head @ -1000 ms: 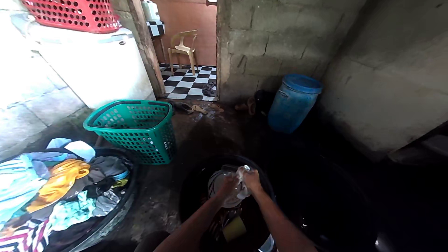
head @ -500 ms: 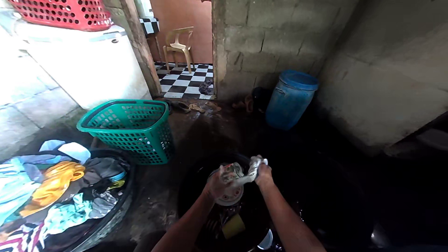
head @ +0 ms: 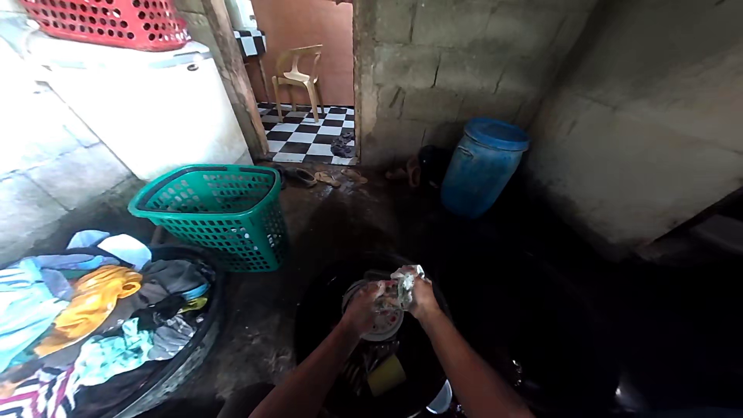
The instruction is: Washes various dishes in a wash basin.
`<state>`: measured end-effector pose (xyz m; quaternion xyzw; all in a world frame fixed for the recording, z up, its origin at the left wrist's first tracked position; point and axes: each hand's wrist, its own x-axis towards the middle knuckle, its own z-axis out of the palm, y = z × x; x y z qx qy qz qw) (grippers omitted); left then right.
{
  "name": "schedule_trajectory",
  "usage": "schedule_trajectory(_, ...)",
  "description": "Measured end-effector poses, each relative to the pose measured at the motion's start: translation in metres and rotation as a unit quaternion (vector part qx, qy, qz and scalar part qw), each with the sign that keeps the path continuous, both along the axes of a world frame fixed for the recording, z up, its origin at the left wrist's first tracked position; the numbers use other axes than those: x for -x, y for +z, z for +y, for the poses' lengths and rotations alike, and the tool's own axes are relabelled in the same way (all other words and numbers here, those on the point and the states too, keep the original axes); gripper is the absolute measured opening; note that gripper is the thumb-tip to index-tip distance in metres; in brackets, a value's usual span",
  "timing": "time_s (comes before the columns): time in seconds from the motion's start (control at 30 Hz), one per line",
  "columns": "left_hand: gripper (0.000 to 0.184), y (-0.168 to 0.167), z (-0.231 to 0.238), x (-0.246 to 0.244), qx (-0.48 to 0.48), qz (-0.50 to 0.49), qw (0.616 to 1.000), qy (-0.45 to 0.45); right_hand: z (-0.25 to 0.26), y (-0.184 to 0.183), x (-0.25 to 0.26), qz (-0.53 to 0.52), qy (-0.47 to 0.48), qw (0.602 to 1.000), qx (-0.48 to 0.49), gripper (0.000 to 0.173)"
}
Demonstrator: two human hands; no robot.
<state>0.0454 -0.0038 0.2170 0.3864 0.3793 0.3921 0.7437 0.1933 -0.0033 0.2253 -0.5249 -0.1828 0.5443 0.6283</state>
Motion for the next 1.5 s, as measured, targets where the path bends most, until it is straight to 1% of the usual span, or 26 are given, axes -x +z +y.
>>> schedule_trajectory(0.13, 0.041, -0.003, 0.003, 0.0, 0.019, -0.071, 0.997, 0.01, -0.015, -0.001, 0.004, 0.2, 0.108, 0.974, 0.0, 0.043)
schedule_trajectory(0.23, 0.035, -0.01, 0.003, -0.008, 0.035, -0.074, 0.993, 0.089, -0.02, -0.007, 0.019, 0.188, 0.107, 0.976, -0.028, 0.036)
schedule_trajectory(0.3, 0.034, -0.016, 0.001, -0.009, 0.046, -0.053, 0.992, 0.106, -0.017, -0.011, 0.026, 0.071, 0.056, 0.996, -0.028, 0.023)
schedule_trajectory(0.37, 0.031, -0.016, -0.007, -0.009, 0.067, -0.043, 0.996, 0.044, -0.014, -0.007, 0.026, -0.13, 0.02, 0.991, 0.008, 0.019)
schedule_trajectory(0.4, 0.032, -0.01, -0.01, -0.008, 0.087, -0.019, 0.996, -0.001, -0.013, -0.002, 0.022, -0.231, 0.03, 0.972, 0.028, 0.023)
schedule_trajectory(0.47, 0.056, -0.001, -0.012, -0.004, 0.07, 0.064, 0.99, -0.107, -0.011, 0.011, 0.015, -0.401, 0.089, 0.909, 0.068, 0.034)
schedule_trajectory(0.57, 0.087, 0.0, -0.008, -0.008, -0.081, 0.245, 0.953, -0.156, -0.012, 0.03, 0.022, -0.552, 0.199, 0.8, 0.128, 0.046)
schedule_trajectory(0.6, 0.091, -0.001, -0.007, -0.009, -0.113, 0.272, 0.944, -0.147, -0.015, 0.029, 0.026, -0.565, 0.195, 0.795, 0.106, 0.046)
schedule_trajectory(0.67, 0.082, -0.004, -0.002, -0.004, -0.099, 0.229, 0.96, -0.124, -0.021, 0.014, 0.029, -0.508, 0.106, 0.855, -0.008, 0.043)
schedule_trajectory(0.7, 0.067, -0.005, 0.0, 0.001, -0.062, 0.161, 0.978, -0.115, -0.02, 0.003, 0.029, -0.436, 0.039, 0.895, -0.087, 0.041)
schedule_trajectory(0.77, 0.023, -0.007, 0.0, 0.004, 0.018, -0.02, 0.994, -0.105, -0.013, -0.009, 0.031, -0.267, -0.06, 0.943, -0.19, 0.033)
schedule_trajectory(0.83, 0.041, -0.016, -0.001, 0.0, 0.056, -0.214, 0.969, -0.106, -0.01, -0.006, 0.032, -0.167, -0.093, 0.964, -0.185, 0.024)
schedule_trajectory(0.9, 0.049, -0.02, -0.005, -0.005, 0.083, -0.283, 0.949, -0.111, -0.01, -0.005, 0.031, -0.197, -0.095, 0.964, -0.153, 0.021)
schedule_trajectory(0.97, 0.034, -0.015, -0.007, -0.003, 0.061, -0.161, 0.979, -0.111, -0.012, -0.004, 0.022, -0.332, -0.046, 0.937, -0.094, 0.025)
schedule_trajectory(1.0, 0.023, -0.008, -0.007, -0.004, 0.033, -0.024, 0.993, -0.113, -0.013, 0.003, 0.017, -0.405, 0.015, 0.914, -0.035, 0.03)
schedule_trajectory(1.03, 0.04, -0.003, -0.006, -0.004, -0.021, 0.101, 0.986, -0.132, -0.014, 0.014, 0.014, -0.463, 0.094, 0.881, 0.035, 0.037)
schedule_trajectory(1.07, 0.064, -0.001, -0.004, -0.007, -0.085, 0.207, 0.962, -0.154, -0.014, 0.024, 0.015, -0.505, 0.165, 0.842, 0.092, 0.043)
schedule_trajectory(1.1, 0.079, -0.001, -0.003, -0.011, -0.139, 0.288, 0.933, -0.165, -0.013, 0.029, 0.017, -0.528, 0.208, 0.814, 0.123, 0.046)
schedule_trajectory(1.13, 0.086, -0.003, -0.003, -0.012, -0.168, 0.332, 0.913, -0.164, -0.013, 0.027, 0.02, -0.53, 0.213, 0.811, 0.123, 0.047)
schedule_trajectory(1.2, 0.085, -0.004, -0.002, -0.01, -0.152, 0.309, 0.93, -0.13, -0.017, 0.011, 0.022, -0.47, 0.127, 0.873, 0.039, 0.044)
schedule_trajectory(1.23, 0.074, -0.002, 0.0, -0.007, -0.111, 0.242, 0.958, -0.108, -0.016, 0.001, 0.023, -0.408, 0.054, 0.911, -0.032, 0.04)
schedule_trajectory(1.3, 0.029, -0.006, -0.002, -0.005, -0.004, 0.053, 0.997, -0.059, -0.014, -0.009, 0.026, -0.26, -0.035, 0.957, -0.121, 0.034)
schedule_trajectory(1.33, 0.033, -0.006, -0.005, -0.007, 0.039, -0.037, 0.998, -0.041, -0.015, -0.009, 0.026, -0.204, -0.04, 0.971, -0.116, 0.034)
schedule_trajectory(1.4, 0.057, -0.012, -0.007, -0.006, 0.079, -0.143, 0.986, -0.028, -0.017, -0.007, 0.024, -0.148, -0.001, 0.987, -0.056, 0.033)
schedule_trajectory(1.43, 0.062, -0.016, -0.007, -0.005, 0.103, -0.131, 0.986, -0.019, -0.016, -0.005, 0.021, -0.136, 0.033, 0.99, -0.014, 0.033)
schedule_trajectory(1.5, 0.058, -0.018, -0.007, -0.004, 0.128, 0.027, 0.991, -0.002, -0.008, -0.006, 0.009, -0.121, 0.081, 0.987, 0.062, 0.031)
